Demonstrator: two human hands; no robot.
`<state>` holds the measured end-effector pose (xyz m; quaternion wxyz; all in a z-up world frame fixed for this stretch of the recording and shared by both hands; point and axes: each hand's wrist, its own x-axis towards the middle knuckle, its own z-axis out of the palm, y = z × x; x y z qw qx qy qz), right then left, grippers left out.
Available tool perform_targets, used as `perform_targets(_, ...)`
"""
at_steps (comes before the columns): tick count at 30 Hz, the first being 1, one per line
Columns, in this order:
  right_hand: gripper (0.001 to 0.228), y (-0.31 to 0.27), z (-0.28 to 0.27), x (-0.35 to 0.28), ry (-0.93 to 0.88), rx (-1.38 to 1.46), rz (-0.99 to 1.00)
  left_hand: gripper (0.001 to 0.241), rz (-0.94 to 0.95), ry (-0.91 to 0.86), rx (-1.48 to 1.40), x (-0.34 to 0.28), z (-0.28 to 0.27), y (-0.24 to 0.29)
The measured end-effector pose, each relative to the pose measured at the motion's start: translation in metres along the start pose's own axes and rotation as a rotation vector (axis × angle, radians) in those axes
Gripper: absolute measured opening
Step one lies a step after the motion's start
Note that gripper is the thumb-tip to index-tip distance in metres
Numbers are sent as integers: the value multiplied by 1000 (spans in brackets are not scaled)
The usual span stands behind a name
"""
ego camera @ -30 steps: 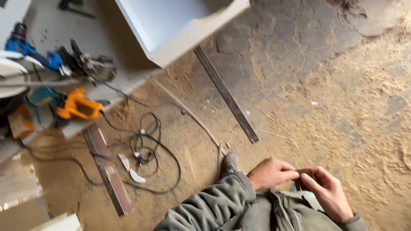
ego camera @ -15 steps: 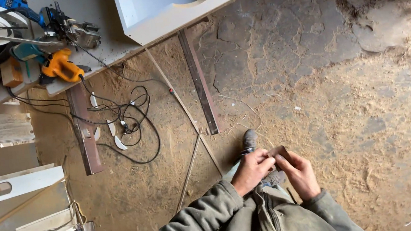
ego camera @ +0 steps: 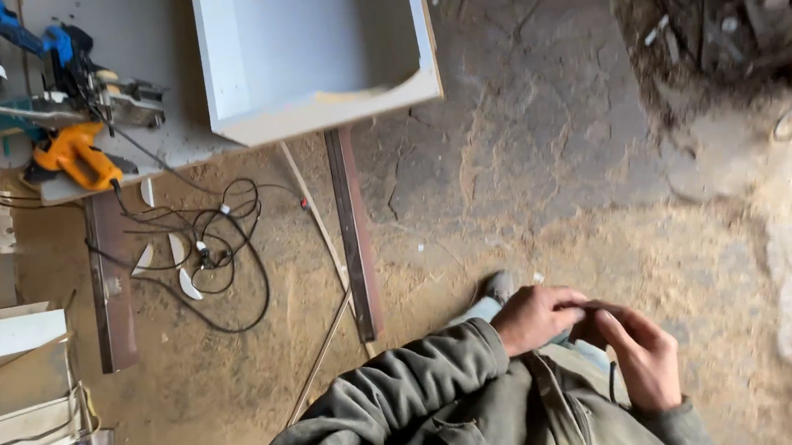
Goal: The person carries a white wooden drawer box to the workbench and drives screws into its side with a cordless drill. They then sand the edges by hand, press a thin wood veneer strip along the top edge, and pick up a heat gun at the end.
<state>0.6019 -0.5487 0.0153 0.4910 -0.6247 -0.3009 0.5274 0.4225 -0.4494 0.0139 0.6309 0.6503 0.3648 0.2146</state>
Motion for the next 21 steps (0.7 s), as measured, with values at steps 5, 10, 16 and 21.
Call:
perform_targets(5, 23, -43, -11, 92, 40, 73, 8, 25, -44, 68, 13, 87, -28, 39)
perform_targets(10, 21, -87, -21, 199, -68, 31, -42, 23, -47, 157, -107, 173, -51, 35)
perform_targets(16, 62, -194, -11, 339, -163, -222, -355, 21, -128, 498, -170, 300, -102, 55)
perform_targets(21, 66, -285, -15, 439, -340, -608, -846, 16, -9, 725, -353, 381, -152, 132)
